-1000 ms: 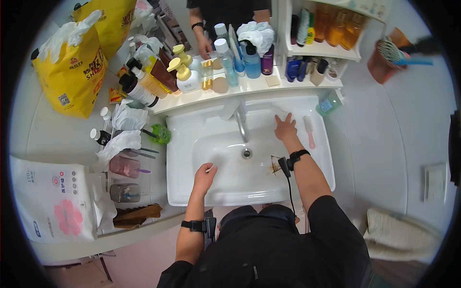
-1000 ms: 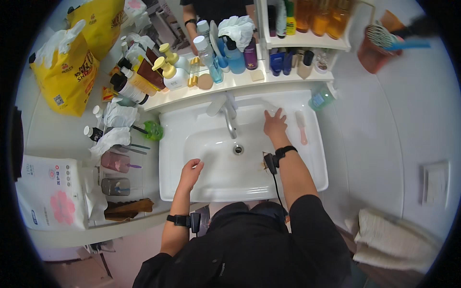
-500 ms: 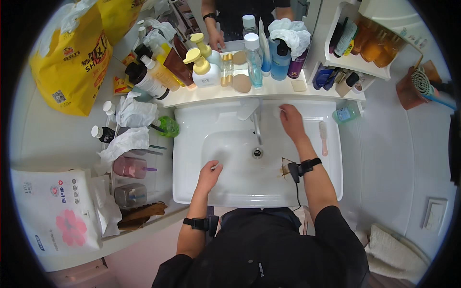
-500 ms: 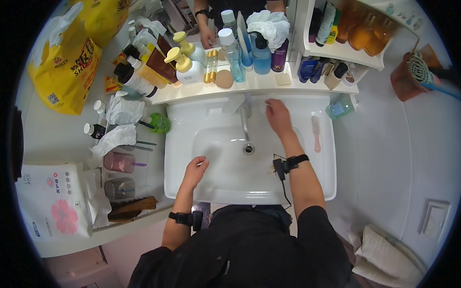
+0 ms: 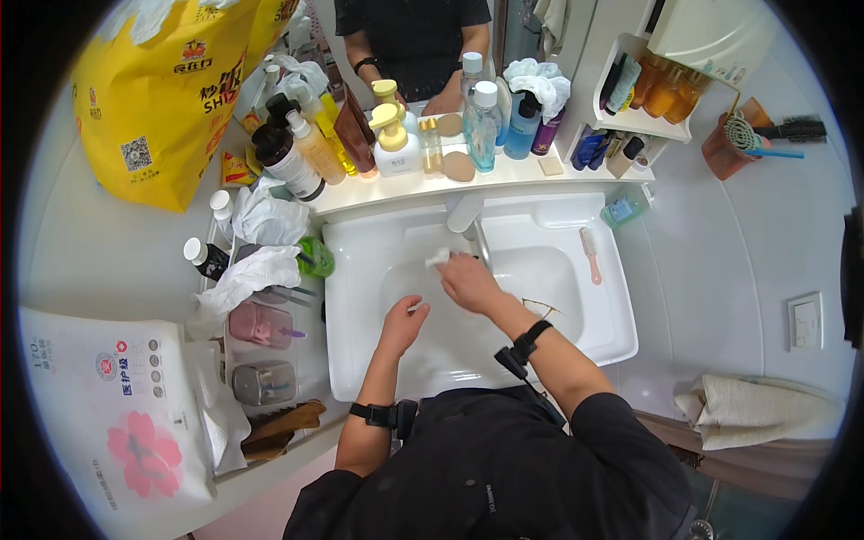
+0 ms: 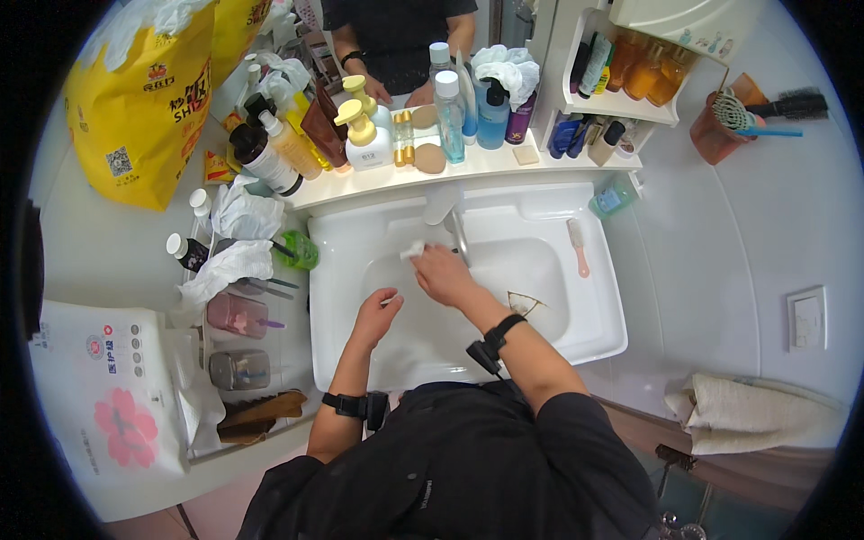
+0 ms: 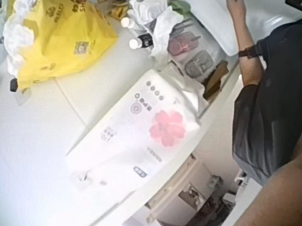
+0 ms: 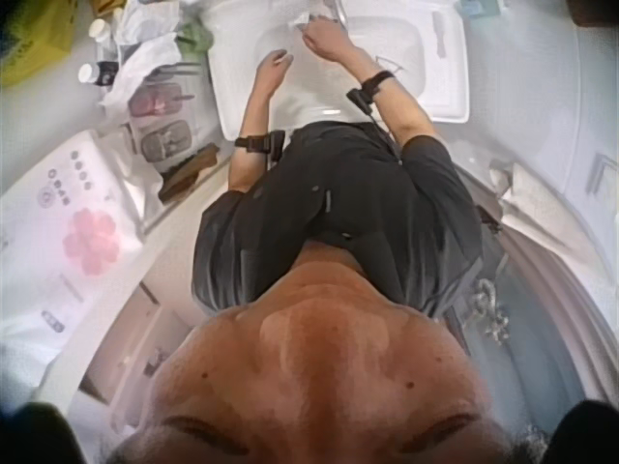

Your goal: The person carries a metal bowl and a white cloth to a kitchen sink and wipes the bowl. Then, in a bathroom, the person uses the white cloth to wipe several bottles and small containers one by one before placing them onto the shelves of a mirrored cabinet.

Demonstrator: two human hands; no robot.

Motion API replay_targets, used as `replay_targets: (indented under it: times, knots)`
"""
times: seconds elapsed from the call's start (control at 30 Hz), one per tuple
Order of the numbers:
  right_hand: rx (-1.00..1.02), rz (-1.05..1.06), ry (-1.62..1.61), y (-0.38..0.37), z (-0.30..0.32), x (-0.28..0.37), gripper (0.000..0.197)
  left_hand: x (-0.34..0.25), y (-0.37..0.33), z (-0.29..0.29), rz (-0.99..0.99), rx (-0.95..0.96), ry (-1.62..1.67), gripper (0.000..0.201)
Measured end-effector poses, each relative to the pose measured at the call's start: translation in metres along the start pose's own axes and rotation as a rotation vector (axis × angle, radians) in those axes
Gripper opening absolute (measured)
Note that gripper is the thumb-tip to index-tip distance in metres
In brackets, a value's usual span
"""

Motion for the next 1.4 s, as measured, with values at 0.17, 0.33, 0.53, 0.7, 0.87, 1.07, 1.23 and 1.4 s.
replay_targets:
  times: [0.17, 0.33, 0.53, 0.7, 0.87, 1.07, 1.23, 1.4]
  knots:
    - [-0.195, -0.065, -0.116, 0.026, 0.015, -0.003, 0.026, -0.004, -0.006, 0.010, -0.015, -0.030, -0.009, 0.047]
    - [-0.385, -0.096, 0.020, -0.028, 0.064, -0.021, 0.027, -0.001, -0.007, 0.014, -0.015, -0.046, 0.035, 0.045]
    - [-0.279, -0.109, 0.215, -0.046, 0.022, -0.049, 0.030, 0.007, 0.008, 0.022, 0.022, -0.075, 0.085, 0.043]
    - [-0.071, -0.028, 0.141, -0.018, 0.001, -0.021, 0.027, 0.030, 0.018, 0.028, 0.056, -0.085, 0.035, 0.043]
    - [0.210, -0.267, -0.139, 0.059, -0.035, -0.007, 0.023, 0.027, 0.019, 0.030, 0.052, -0.052, -0.014, 0.044]
    - [-0.228, -0.770, -0.327, 0.111, -0.019, -0.044, 0.035, 0.026, 0.000, 0.019, -0.026, -0.020, -0.014, 0.047]
    - [-0.599, -0.849, -0.529, 0.097, 0.015, -0.089, 0.039, 0.000, -0.002, 0.007, -0.048, 0.032, -0.031, 0.047]
    - [-0.475, -0.730, -0.394, 0.027, 0.031, -0.096, 0.041, 0.002, 0.008, 0.001, -0.046, 0.036, -0.060, 0.047]
Point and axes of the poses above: each hand's wrist, its own y-axis away from the middle knuckle, its own z-axis out of the back of the hand, x = y × z, the point moved 3 cm from there along -y, towards the middle knuckle, and after that the axes turned 6 degrees about -y, right-handed, at the moved point
